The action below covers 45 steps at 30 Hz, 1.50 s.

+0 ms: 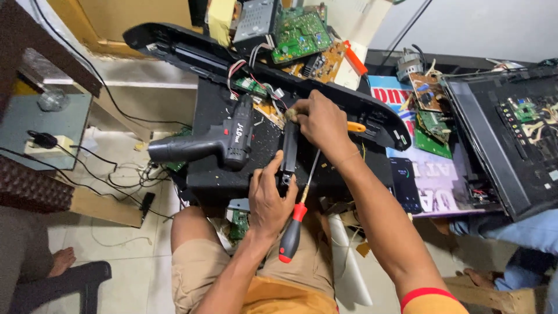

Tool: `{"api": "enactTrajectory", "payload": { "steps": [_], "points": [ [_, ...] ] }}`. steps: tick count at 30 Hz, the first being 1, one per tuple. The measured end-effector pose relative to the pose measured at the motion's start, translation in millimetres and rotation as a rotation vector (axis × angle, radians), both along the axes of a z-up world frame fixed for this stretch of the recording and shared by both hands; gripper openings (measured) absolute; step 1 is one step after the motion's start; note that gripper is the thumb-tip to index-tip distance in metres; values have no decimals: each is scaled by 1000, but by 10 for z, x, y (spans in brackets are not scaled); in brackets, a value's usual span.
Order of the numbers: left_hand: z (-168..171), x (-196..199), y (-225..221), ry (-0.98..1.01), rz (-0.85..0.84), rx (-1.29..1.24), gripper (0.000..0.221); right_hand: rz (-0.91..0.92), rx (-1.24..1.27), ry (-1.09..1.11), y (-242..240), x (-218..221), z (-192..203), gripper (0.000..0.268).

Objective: Cleaning and reassembling the internal components and housing of a television using a brush and screwdriver.

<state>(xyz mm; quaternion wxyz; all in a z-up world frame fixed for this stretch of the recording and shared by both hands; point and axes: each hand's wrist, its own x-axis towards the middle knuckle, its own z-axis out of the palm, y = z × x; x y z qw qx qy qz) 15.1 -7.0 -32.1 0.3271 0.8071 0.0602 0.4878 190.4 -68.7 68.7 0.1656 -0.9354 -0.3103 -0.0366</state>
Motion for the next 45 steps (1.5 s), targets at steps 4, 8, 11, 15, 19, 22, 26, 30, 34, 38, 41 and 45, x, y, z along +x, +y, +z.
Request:
{"api": "enactTrajectory", "payload": {
  "steps": [4,8,11,15,19,22,26,30,34,38,41,45],
  "points": [
    [35,1,23,-22,12,1,51,39,-8,8,-83,-270,50,6],
    [-56,-4,22,14,19,2,54,71,-25,167,-302,-791,199,15],
    [-72,21,54,-4,1,18,51,54,10,202,-352,-733,146,19],
    [-46,20,27,-31,-16,6,47,5,8,90,-204,-448,78,11],
    [-24,17,5,-32,-4,1,45,7,3,-1,-68,-73,-2,8],
    [39,-5,16,-31,11,6,45,-1,71,-15,-26,-49,-22,11],
    [56,-11,32,-41,1,22,44,19,52,7,-173,-409,-58,10],
    [19,-10,42,-34,-1,34,48,23,68,96,-404,-802,-97,17],
    [-5,-5,28,-39,8,54,49,47,113,122,-481,-866,-3,19],
    [-25,6,23,-35,-17,28,49,33,77,92,-338,-489,-135,16],
    [36,-8,23,-35,-12,23,48,-52,0,29,-120,-173,-168,11],
    [88,-35,30,-24,-27,8,50,22,-95,-190,81,-51,-95,9]
  ]
}}
